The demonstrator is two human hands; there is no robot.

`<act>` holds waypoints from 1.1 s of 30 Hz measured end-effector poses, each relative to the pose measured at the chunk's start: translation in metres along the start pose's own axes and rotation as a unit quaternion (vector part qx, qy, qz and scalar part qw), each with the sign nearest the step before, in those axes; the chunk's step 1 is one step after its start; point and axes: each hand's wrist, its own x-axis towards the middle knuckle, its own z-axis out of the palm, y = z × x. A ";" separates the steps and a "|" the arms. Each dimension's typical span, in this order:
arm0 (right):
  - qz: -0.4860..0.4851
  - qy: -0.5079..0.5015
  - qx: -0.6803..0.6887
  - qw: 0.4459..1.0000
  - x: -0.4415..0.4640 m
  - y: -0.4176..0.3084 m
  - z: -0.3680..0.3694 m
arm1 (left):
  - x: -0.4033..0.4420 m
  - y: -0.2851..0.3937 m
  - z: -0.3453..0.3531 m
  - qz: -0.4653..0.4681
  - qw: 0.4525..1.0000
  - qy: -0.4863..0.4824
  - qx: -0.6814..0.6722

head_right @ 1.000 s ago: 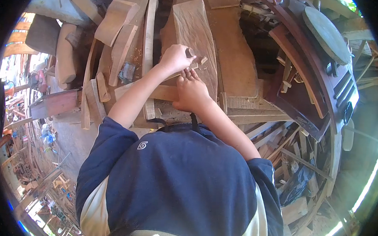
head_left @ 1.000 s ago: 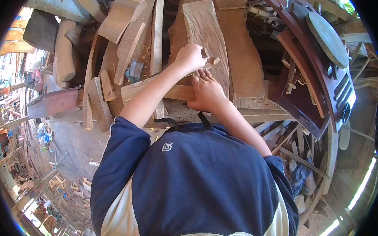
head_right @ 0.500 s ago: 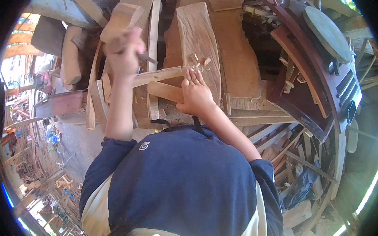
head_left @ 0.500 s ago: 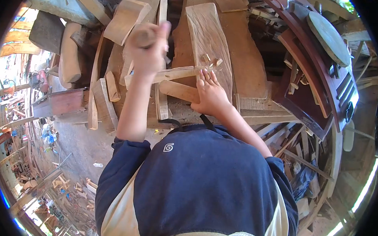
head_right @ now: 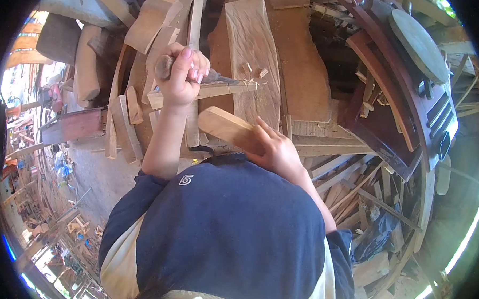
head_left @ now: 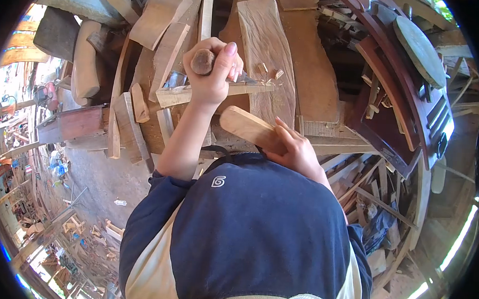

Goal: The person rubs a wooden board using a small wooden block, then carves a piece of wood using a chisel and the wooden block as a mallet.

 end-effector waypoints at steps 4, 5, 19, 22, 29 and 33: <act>0.101 0.000 0.064 0.993 -0.023 0.002 -0.007 | 0.000 -0.001 0.004 -0.001 1.000 -0.022 -0.011; 0.101 0.000 0.065 0.993 -0.027 0.004 -0.006 | 0.000 -0.001 0.004 -0.002 1.000 -0.022 -0.010; 0.115 -0.023 0.068 0.991 -0.038 0.009 0.007 | 0.002 0.001 0.006 -0.025 0.983 -0.163 0.077; 0.133 -0.030 0.083 0.987 -0.037 0.006 0.005 | 0.002 0.001 0.007 -0.026 0.980 -0.173 0.094; 0.145 -0.021 0.093 0.985 -0.039 0.008 0.010 | 0.003 0.000 0.013 -0.036 0.985 -0.160 0.061; 0.141 -0.014 0.099 0.985 -0.039 0.008 0.010 | 0.003 -0.002 0.013 -0.033 0.979 -0.181 0.088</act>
